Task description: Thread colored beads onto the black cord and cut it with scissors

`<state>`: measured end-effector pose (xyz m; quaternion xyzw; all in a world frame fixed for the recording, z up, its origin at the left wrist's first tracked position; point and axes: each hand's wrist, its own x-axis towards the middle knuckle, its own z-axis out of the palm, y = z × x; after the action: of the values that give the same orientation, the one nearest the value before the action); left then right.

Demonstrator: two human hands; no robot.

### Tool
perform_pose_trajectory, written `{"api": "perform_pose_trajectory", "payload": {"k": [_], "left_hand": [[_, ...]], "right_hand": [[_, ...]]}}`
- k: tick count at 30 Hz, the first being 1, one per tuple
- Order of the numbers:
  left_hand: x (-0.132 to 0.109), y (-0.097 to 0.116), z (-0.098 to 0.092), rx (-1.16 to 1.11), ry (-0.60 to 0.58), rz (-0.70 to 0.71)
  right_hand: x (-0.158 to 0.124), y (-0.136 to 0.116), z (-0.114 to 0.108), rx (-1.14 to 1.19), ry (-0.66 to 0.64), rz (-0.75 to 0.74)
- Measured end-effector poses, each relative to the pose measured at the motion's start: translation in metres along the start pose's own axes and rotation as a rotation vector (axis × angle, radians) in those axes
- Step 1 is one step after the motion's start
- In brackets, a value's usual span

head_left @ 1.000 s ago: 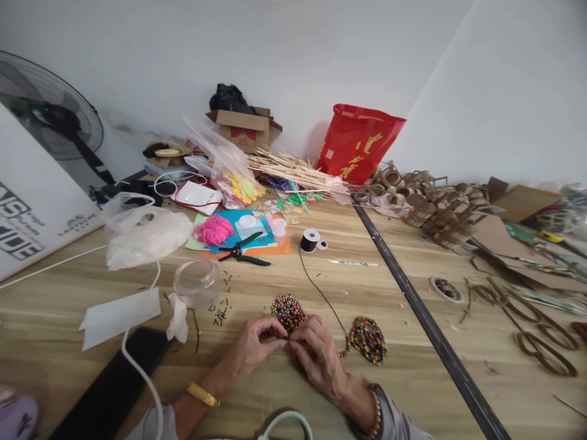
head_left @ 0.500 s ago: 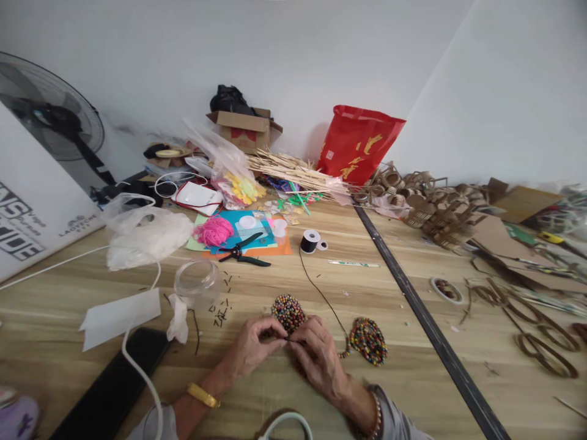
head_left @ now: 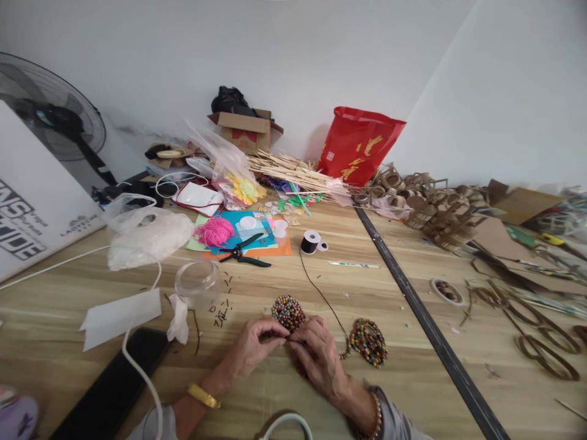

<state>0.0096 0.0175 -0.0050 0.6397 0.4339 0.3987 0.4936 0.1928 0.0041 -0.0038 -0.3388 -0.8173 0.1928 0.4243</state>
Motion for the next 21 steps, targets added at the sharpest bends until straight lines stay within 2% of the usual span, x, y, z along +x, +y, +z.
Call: {"api": "perform_pose_trajectory", "payload": {"k": [17, 21], "left_hand": [[-0.0004, -0.0070, 0.0008, -0.015, 0.037, -0.024], [0.0007, -0.0076, 0.0006, -0.017, 0.048, 0.033]], "right_hand": [[0.0018, -0.0030, -0.0011, 0.019, 0.012, 0.022], [0.0024, -0.0040, -0.0022, 0.020, 0.004, 0.013]]}}
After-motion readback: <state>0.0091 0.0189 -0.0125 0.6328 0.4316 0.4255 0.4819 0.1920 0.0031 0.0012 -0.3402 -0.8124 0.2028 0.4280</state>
